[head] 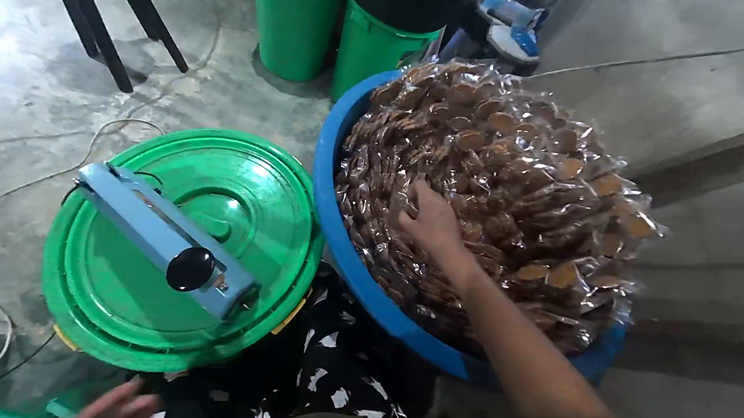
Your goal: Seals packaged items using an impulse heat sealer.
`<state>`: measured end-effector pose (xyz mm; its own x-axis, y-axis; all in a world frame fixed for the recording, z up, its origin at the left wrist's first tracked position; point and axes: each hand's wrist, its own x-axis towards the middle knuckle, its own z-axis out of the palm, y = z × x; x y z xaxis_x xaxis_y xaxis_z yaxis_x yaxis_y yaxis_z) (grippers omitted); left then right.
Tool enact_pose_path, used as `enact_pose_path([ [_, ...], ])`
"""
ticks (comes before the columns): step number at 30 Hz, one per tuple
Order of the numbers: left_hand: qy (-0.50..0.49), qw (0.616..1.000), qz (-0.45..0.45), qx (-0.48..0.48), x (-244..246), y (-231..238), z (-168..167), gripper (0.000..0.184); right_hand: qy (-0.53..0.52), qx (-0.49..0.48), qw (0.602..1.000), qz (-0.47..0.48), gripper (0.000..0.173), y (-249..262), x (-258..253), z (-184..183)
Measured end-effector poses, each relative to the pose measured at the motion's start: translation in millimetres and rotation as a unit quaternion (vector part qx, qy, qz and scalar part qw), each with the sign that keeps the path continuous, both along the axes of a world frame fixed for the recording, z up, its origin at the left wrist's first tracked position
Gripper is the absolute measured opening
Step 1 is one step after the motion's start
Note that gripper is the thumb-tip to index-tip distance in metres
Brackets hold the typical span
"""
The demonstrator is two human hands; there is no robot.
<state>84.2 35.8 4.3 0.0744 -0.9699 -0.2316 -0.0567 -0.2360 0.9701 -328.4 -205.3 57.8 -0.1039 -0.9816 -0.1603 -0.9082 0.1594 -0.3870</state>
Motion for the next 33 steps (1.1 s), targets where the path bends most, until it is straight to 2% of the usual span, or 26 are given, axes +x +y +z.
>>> enact_pose_path([
  [1,0.053,0.996,-0.072,-0.018,-21.9,-13.6,2.9,0.039,-0.055,-0.089,0.994,-0.016,0.043,24.5,10.6,7.9],
  [2,0.11,0.985,-0.135,-0.02,-47.3,-26.9,8.1,0.048,-0.105,-0.194,0.975,-0.006,0.043,48.9,25.1,7.2],
  [3,0.164,0.97,-0.178,-0.013,-73.3,-38.9,13.4,0.067,-0.153,-0.286,0.945,0.03,0.043,70.8,43.0,-1.0],
  [4,0.212,0.958,-0.194,-0.002,-97.5,-50.1,16.8,0.089,-0.213,-0.337,0.914,0.08,0.042,88.7,63.2,-11.3],
  [5,0.251,0.951,-0.182,0.011,-117.9,-60.4,15.9,0.104,-0.283,-0.338,0.888,0.131,0.042,104.7,84.5,-20.0],
  [6,0.273,0.95,-0.149,0.02,-132.0,-68.7,11.9,0.109,-0.341,-0.298,0.875,0.17,0.044,119.7,104.6,-26.5],
  [7,0.286,0.953,-0.099,0.028,-139.4,-74.9,6.1,0.1,-0.383,-0.239,0.871,0.192,0.047,131.5,121.2,-30.5],
  [9,0.273,0.962,0.008,0.016,-139.4,-82.4,-7.0,0.064,-0.445,-0.088,0.869,0.198,0.053,141.7,136.6,-31.5],
  [10,0.235,0.971,0.044,0.006,-134.5,-82.7,-11.1,0.054,-0.484,0.012,0.857,0.179,0.052,140.9,138.2,-27.5],
  [11,0.194,0.979,0.066,0.003,-127.6,-79.8,-13.8,0.049,-0.518,0.102,0.838,0.14,0.044,137.5,140.4,-24.6],
  [13,0.132,0.989,0.063,0.021,-111.5,-69.9,-13.2,0.055,-0.539,0.225,0.81,0.061,0.023,126.5,150.9,-29.1],
  [14,0.116,0.991,0.063,0.031,-105.0,-68.3,-12.2,0.06,-0.526,0.247,0.813,0.053,0.017,118.8,158.6,-35.7],
  [16,0.085,0.992,0.082,0.035,-92.8,-74.4,-13.8,0.069,-0.469,0.25,0.843,0.076,0.016,97.2,177.2,-43.3],
  [19,-0.001,0.988,0.154,0.018,-70.4,-98.9,-31.3,0.073,-0.384,0.211,0.893,0.1,0.024,50.7,205.1,-37.9],
  [21,-0.029,0.98,0.195,0.018,-54.1,-118.0,-42.9,0.074,-0.385,0.151,0.903,0.113,0.026,22.7,217.2,-29.9],
  [23,-0.019,0.974,0.222,0.029,-40.7,-137.7,-46.6,0.073,-0.364,0.097,0.902,0.213,0.03,4.6,224.8,-11.6],
  [25,0.008,0.967,0.251,0.036,-31.5,-155.1,-44.7,0.072,-0.234,0.096,0.897,0.363,0.044,4.1,237.2,8.8],
  [27,0.026,0.96,0.276,0.037,-23.7,-166.9,-39.3,0.071,-0.085,0.145,0.884,0.435,0.057,14.7,254.7,14.5],
  [28,0.023,0.959,0.28,0.039,-19.6,-171.8,-37.9,0.07,-0.029,0.171,0.883,0.436,0.063,19.1,262.6,12.7],
  [30,0.015,0.961,0.273,0.049,-13.1,-177.6,-37.3,0.068,0.016,0.184,0.893,0.411,0.071,24.9,272.4,3.1],
  [33,0.038,0.96,0.272,0.054,-8.1,-171.5,-36.1,0.064,-0.02,0.093,0.913,0.396,0.06,33.7,266.0,-16.2],
])
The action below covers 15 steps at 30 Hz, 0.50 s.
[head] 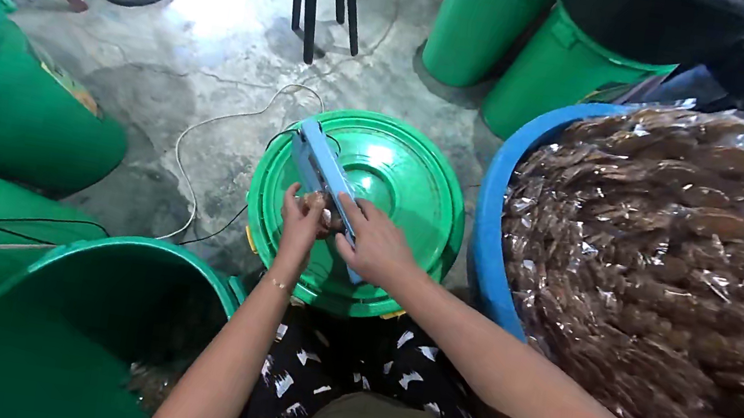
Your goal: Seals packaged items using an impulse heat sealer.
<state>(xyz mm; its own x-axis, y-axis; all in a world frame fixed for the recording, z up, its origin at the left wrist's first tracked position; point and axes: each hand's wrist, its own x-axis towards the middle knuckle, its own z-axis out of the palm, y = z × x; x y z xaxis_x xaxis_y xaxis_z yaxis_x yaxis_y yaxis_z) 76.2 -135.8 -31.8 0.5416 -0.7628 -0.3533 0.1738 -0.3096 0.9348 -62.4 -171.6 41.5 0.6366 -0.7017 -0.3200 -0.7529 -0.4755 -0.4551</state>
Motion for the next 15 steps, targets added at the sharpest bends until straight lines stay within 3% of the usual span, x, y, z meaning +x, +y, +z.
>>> enact_pose_path([
  [5,0.017,0.999,0.033,0.027,16.4,10.9,-17.3,0.056,-0.102,-0.042,0.994,0.006,0.057,6.0,-10.0,-13.0],
  [9,0.092,0.994,0.056,-0.029,12.8,7.4,-23.6,0.038,-0.136,-0.026,0.99,0.002,0.058,3.0,-19.0,-10.2],
  [10,0.12,0.989,0.071,-0.044,10.8,7.2,-22.1,0.039,-0.137,-0.021,0.99,0.004,0.059,2.0,-20.2,-9.9],
  [13,0.186,0.979,0.028,-0.072,11.0,10.8,-19.0,0.072,-0.157,-0.016,0.987,0.001,0.059,-0.6,-23.1,-13.2],
  [15,0.202,0.976,-0.024,-0.078,6.6,9.9,-14.3,0.077,-0.17,-0.015,0.985,-0.001,0.058,-2.0,-25.2,-15.3],
])
